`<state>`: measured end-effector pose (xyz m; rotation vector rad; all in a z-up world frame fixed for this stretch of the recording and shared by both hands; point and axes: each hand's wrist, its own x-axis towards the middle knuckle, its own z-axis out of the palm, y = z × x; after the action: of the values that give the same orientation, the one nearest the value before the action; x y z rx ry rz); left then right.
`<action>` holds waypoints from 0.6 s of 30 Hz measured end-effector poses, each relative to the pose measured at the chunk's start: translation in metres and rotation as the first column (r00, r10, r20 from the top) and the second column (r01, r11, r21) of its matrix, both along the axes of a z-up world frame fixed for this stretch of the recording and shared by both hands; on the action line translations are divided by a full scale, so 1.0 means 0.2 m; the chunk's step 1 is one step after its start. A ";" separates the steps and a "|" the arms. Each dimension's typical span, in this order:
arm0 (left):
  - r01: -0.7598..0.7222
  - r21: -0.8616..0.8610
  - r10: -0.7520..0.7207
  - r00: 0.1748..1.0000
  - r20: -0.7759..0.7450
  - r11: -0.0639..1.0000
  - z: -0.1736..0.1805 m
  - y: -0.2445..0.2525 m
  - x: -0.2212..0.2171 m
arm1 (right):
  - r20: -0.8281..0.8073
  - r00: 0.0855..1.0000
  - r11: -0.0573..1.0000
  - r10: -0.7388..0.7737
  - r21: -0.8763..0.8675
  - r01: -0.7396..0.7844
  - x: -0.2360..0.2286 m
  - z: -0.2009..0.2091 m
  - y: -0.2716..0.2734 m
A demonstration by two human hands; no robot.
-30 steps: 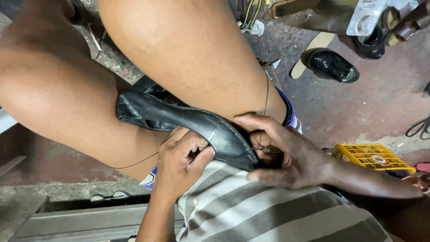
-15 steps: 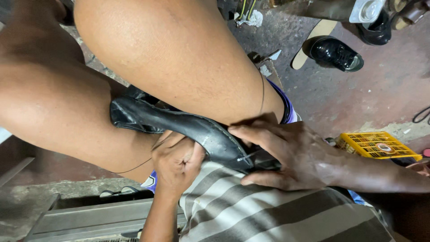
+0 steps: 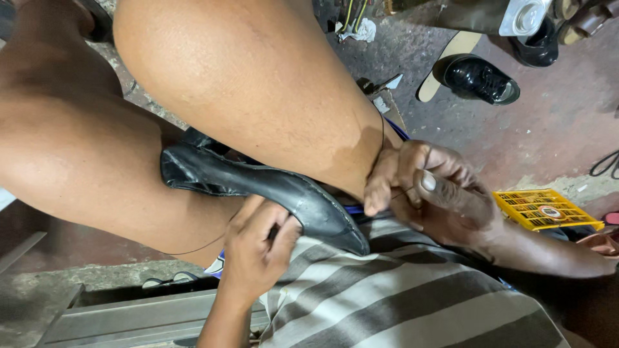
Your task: The person sits on the floor and sews a black shoe using a needle and thread. They hold the shoe on their lap and repeatedly push the needle through the sole and upper, pulling the thread tight to secure the parts.
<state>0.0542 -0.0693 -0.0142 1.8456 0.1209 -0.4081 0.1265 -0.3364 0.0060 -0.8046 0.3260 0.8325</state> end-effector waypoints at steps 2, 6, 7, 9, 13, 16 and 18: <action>0.048 0.028 -0.050 0.998 0.044 0.998 -0.02 0.00 0.02 | -0.047 0.999 0.989 -0.003 0.144 0.010 -0.01 -0.03 0.04; 0.028 0.000 -0.028 0.998 0.057 1.000 -0.05 0.01 0.04 | -0.112 0.994 0.986 0.011 0.165 0.008 -0.05 -0.02 0.10; 0.012 0.002 -0.012 0.998 0.069 1.000 -0.07 0.01 0.04 | -0.093 0.995 0.990 0.033 0.140 -0.020 -0.04 -0.02 0.11; -0.002 -0.038 0.004 0.998 0.058 0.999 -0.09 0.03 0.05 | -0.060 0.996 0.994 0.073 0.082 -0.068 -0.03 -0.01 0.15; -0.037 -0.128 0.038 0.999 0.006 0.991 -0.12 0.06 0.04 | -0.075 0.988 0.991 0.134 0.021 -0.132 0.00 -0.01 0.19; -0.069 -0.223 0.064 0.998 -0.026 0.972 -0.15 0.09 0.03 | -0.090 0.980 0.984 0.176 0.020 -0.175 0.01 -0.01 0.20; -0.035 -0.191 0.033 0.999 -0.012 0.981 -0.15 0.11 0.01 | -0.094 0.972 0.976 0.213 -0.014 -0.216 0.00 -0.02 0.19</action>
<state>0.0567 -0.0463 -0.0447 1.6508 0.1150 -0.3905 0.1268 -0.2987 0.0023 -0.8353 0.3353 1.0725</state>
